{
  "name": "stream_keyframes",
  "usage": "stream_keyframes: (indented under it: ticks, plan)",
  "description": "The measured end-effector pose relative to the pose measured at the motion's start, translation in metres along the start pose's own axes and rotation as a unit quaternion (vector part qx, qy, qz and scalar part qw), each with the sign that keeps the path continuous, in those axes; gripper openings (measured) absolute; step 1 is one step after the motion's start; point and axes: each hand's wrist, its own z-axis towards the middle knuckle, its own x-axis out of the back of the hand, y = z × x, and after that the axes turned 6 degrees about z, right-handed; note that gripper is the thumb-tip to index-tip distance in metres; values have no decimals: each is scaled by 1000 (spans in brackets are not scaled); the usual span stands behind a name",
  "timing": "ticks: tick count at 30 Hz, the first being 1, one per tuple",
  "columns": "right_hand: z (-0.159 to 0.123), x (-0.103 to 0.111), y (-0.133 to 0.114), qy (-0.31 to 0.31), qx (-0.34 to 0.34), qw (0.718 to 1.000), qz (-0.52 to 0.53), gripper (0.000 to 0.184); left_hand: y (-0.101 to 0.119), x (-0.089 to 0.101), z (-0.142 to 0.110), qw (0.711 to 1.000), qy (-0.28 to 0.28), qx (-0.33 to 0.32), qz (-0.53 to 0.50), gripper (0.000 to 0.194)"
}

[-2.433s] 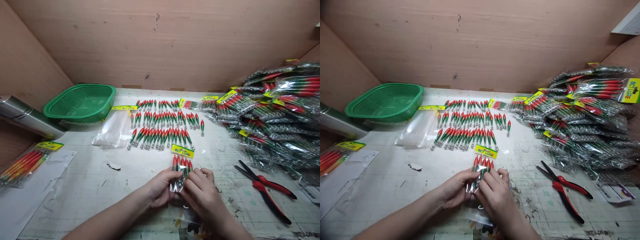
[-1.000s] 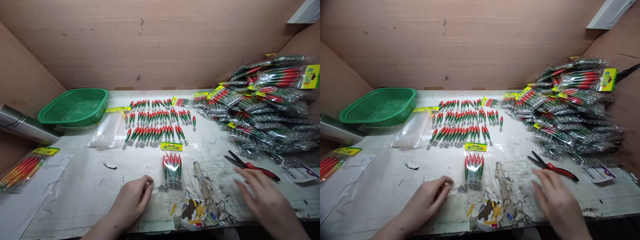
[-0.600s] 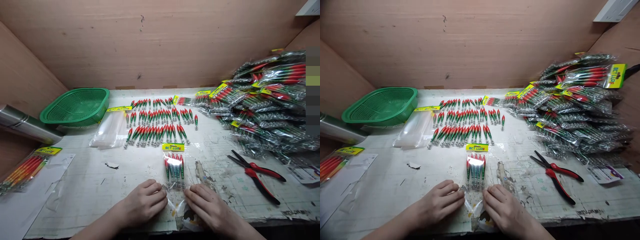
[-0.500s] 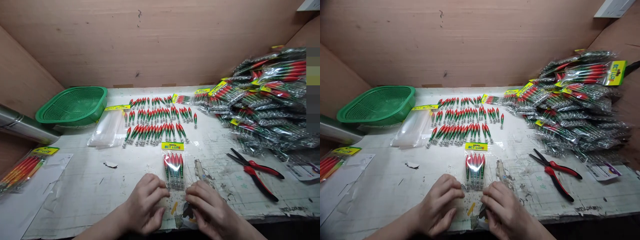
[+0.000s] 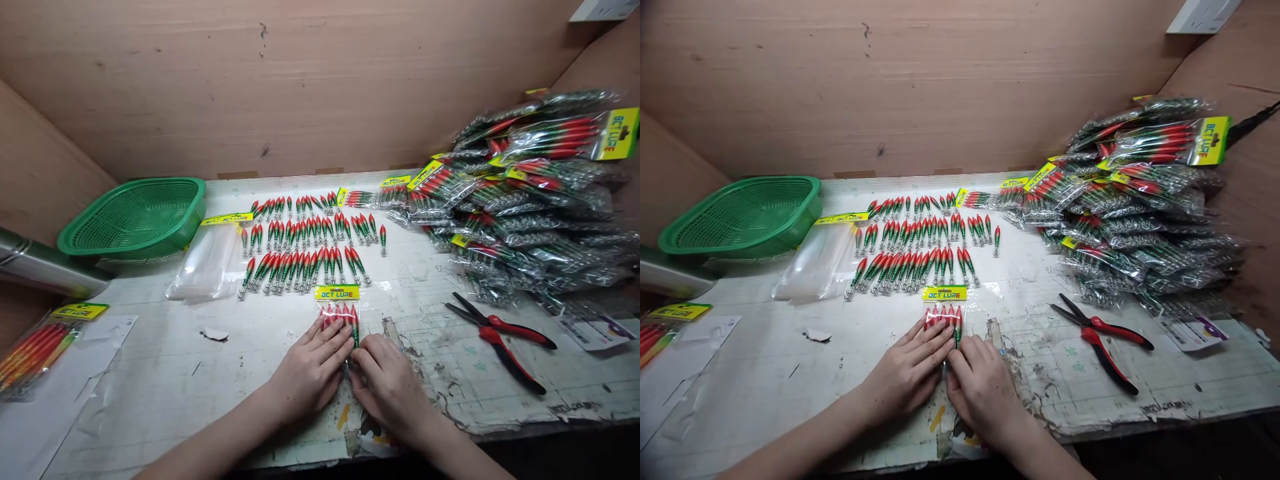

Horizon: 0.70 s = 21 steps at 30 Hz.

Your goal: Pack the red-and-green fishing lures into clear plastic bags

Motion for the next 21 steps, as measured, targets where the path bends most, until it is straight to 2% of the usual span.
stream_keyframes:
  ticks: [5, 8, 13, 16, 21]
  plan:
    - [-10, 19, 7, -9, 56, 998, 20, 7, -3, 18, -14, 999, -46, -8, -13, 63]
    - [-14, 27, 8, -4, 77, 997, 18, 6, -3, 22, -22, 1000, -24, -3, -13, 62]
    - [-2, 10, -2, 25, 55, 998, -11, 7, 3, 7, -11, 998, -14, 44, -32, 59]
    - [7, -1, -7, 37, 28, 999, -20, 11, 3, 1, -3, 998, -3, 45, -39, 54]
    - [8, -2, -6, 28, 8, 999, -14, 9, 2, 2, -1, 996, 32, 63, -54, 49]
